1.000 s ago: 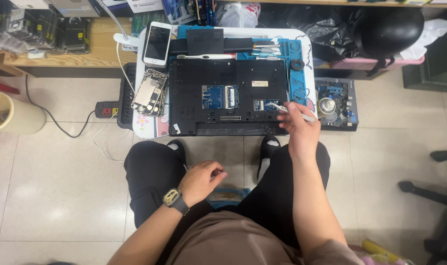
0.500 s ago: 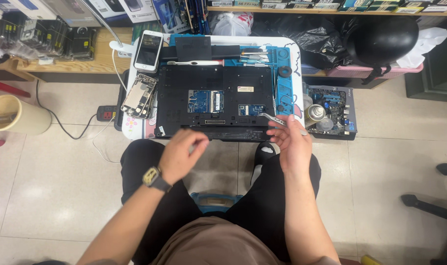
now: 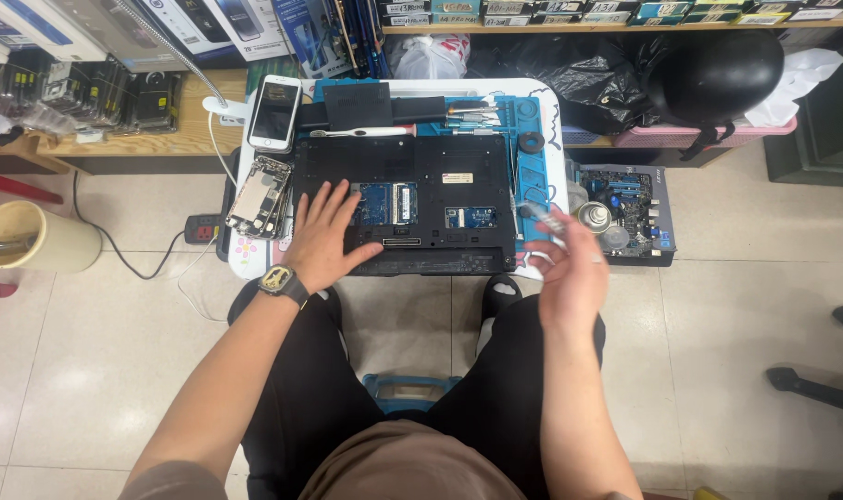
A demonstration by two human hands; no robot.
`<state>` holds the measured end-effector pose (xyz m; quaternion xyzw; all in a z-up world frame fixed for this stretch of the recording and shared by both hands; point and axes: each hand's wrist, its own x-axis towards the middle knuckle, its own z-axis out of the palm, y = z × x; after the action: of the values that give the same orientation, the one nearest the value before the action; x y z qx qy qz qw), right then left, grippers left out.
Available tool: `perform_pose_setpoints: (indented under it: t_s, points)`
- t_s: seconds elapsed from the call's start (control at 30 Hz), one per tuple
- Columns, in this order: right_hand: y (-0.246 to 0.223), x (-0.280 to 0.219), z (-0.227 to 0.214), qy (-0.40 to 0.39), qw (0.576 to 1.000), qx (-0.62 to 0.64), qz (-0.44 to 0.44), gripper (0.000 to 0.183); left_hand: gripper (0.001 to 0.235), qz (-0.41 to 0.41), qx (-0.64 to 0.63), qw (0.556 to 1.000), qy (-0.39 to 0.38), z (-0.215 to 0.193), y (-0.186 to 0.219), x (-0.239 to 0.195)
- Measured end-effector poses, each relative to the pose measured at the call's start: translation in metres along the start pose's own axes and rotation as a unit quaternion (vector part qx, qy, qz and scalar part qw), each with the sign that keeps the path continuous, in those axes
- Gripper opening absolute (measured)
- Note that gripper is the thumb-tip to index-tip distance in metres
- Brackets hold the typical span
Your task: The person works on the underside of a disassembled laptop, using a small metal tool to pry and adjust internal components. They then use a spray can to apply a substance to the motherboard area and continue manipulating parts with their hands and tools.
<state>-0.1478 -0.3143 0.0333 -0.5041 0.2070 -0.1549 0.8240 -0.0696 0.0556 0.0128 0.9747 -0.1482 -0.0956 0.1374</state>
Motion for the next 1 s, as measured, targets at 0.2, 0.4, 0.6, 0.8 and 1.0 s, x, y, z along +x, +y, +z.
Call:
perform_pose_setpoints:
  t_s: [0.2, 0.4, 0.6, 0.8, 1.0]
  points:
    - [-0.003, 0.040, -0.025, 0.078, 0.990, -0.106, -0.057, 0.027, 0.107, 0.037, 0.029, 0.997, -0.059, -0.009, 0.009, -0.004]
    - [0.033, 0.095, -0.026, 0.093, 0.954, -0.271, -0.090, 0.026, 0.088, 0.162, 0.062, 0.985, -0.002, 0.040, -0.003, 0.000]
    - [0.059, 0.126, -0.020, 0.121, 0.881, -0.453, -0.066, 0.020, 0.084, 0.208, 0.075, 0.974, 0.046, 0.057, -0.002, -0.008]
    - [0.070, 0.124, -0.008, 0.082, 0.790, -0.605, -0.057, 0.025, 0.089, 0.202, 0.093, 0.973, 0.061, 0.066, 0.004, -0.010]
    - [0.080, 0.132, -0.017, 0.071, 0.788, -0.609, -0.055, 0.025, 0.083, 0.198, 0.085, 0.975, 0.048, 0.068, 0.002, -0.005]
